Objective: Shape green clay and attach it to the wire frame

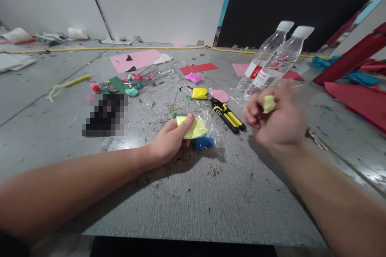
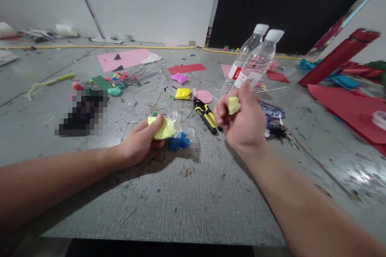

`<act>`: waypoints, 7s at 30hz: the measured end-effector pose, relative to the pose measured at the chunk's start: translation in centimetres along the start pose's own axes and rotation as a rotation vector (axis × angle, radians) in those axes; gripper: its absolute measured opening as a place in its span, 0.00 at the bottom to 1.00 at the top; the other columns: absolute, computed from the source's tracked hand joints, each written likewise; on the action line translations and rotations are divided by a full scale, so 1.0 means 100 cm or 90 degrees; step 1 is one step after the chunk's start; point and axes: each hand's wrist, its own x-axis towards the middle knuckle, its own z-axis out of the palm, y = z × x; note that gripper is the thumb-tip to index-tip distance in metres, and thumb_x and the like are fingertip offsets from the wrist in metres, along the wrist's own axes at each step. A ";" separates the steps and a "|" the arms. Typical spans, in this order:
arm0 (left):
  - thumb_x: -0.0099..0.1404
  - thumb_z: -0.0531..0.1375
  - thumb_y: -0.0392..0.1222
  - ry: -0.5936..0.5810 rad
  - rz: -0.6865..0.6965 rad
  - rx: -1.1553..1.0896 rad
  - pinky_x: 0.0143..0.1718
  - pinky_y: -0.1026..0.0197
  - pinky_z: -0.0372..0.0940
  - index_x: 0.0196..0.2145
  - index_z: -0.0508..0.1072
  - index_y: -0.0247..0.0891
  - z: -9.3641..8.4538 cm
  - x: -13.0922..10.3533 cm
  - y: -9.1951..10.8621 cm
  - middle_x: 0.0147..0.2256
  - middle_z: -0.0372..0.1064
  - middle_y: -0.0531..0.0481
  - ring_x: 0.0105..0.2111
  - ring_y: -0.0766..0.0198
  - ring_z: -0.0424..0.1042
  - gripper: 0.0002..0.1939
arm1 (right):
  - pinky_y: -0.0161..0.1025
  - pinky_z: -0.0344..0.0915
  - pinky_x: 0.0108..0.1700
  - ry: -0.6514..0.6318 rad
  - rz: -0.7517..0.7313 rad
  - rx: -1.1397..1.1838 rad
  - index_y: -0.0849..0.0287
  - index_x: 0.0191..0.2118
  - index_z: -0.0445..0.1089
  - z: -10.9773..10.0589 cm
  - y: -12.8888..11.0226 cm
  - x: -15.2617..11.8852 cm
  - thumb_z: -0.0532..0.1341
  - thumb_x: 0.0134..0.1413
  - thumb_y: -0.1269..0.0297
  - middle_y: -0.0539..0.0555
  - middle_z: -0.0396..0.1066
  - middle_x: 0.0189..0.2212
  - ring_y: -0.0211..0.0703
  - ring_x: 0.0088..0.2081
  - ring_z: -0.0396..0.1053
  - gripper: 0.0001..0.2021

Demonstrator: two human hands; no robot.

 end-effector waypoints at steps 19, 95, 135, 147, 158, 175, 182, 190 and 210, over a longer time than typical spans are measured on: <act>0.66 0.62 0.55 0.065 -0.031 -0.062 0.22 0.65 0.55 0.29 0.71 0.36 0.007 -0.004 0.009 0.25 0.63 0.52 0.24 0.68 0.60 0.19 | 0.42 0.65 0.35 -0.241 0.080 -0.337 0.59 0.41 0.77 0.023 0.017 -0.028 0.66 0.57 0.54 0.54 0.76 0.32 0.43 0.31 0.70 0.13; 0.65 0.67 0.39 0.044 0.405 0.263 0.38 0.62 0.73 0.43 0.83 0.39 0.001 -0.010 0.006 0.45 0.73 0.43 0.45 0.59 0.75 0.08 | 0.42 0.77 0.37 -0.321 0.201 -0.110 0.57 0.45 0.77 0.025 0.017 -0.035 0.67 0.62 0.60 0.55 0.80 0.37 0.44 0.36 0.79 0.10; 0.65 0.66 0.37 -0.025 0.164 0.076 0.28 0.67 0.70 0.34 0.80 0.35 0.006 -0.007 0.009 0.29 0.79 0.49 0.26 0.68 0.75 0.03 | 0.36 0.70 0.28 -0.245 0.018 -0.346 0.59 0.40 0.78 0.027 0.011 -0.042 0.61 0.63 0.65 0.52 0.79 0.30 0.38 0.26 0.73 0.08; 0.61 0.69 0.39 -0.033 0.160 0.099 0.32 0.65 0.74 0.35 0.80 0.35 0.008 -0.011 0.007 0.31 0.81 0.48 0.30 0.64 0.79 0.06 | 0.39 0.73 0.30 -0.214 0.119 -0.215 0.56 0.37 0.67 0.026 0.017 -0.042 0.74 0.50 0.56 0.49 0.75 0.28 0.41 0.28 0.75 0.17; 0.65 0.66 0.37 -0.089 0.145 0.058 0.39 0.63 0.75 0.40 0.81 0.36 0.006 -0.007 0.007 0.36 0.82 0.46 0.36 0.63 0.81 0.06 | 0.39 0.73 0.29 -0.204 0.110 -0.254 0.57 0.33 0.74 0.025 0.016 -0.037 0.70 0.56 0.48 0.50 0.74 0.26 0.40 0.26 0.73 0.17; 0.65 0.66 0.42 -0.097 0.112 0.078 0.33 0.64 0.72 0.39 0.83 0.36 0.006 -0.009 0.010 0.32 0.80 0.47 0.30 0.65 0.75 0.09 | 0.37 0.69 0.30 -0.170 -0.076 -0.355 0.55 0.38 0.71 0.025 0.022 -0.045 0.64 0.59 0.67 0.50 0.74 0.30 0.39 0.30 0.72 0.02; 0.66 0.65 0.43 -0.117 0.125 0.150 0.23 0.67 0.65 0.32 0.79 0.36 0.006 -0.010 0.012 0.24 0.74 0.50 0.22 0.68 0.70 0.09 | 0.45 0.70 0.40 -0.256 -0.287 -0.502 0.55 0.36 0.77 0.021 0.012 -0.041 0.64 0.63 0.64 0.55 0.78 0.33 0.47 0.36 0.74 0.05; 0.68 0.62 0.40 -0.122 0.219 0.211 0.31 0.65 0.68 0.31 0.77 0.36 0.005 -0.009 0.010 0.27 0.75 0.50 0.28 0.67 0.72 0.09 | 0.38 0.63 0.29 -0.237 -0.077 -0.416 0.57 0.33 0.73 0.023 0.015 -0.038 0.63 0.65 0.54 0.50 0.73 0.27 0.40 0.28 0.68 0.13; 0.62 0.68 0.37 -0.030 0.208 0.208 0.32 0.65 0.72 0.37 0.82 0.36 0.007 -0.011 0.009 0.35 0.81 0.47 0.32 0.63 0.77 0.05 | 0.42 0.67 0.38 -0.312 -0.192 -0.504 0.56 0.35 0.75 0.020 0.013 -0.037 0.61 0.66 0.67 0.52 0.77 0.31 0.44 0.34 0.73 0.08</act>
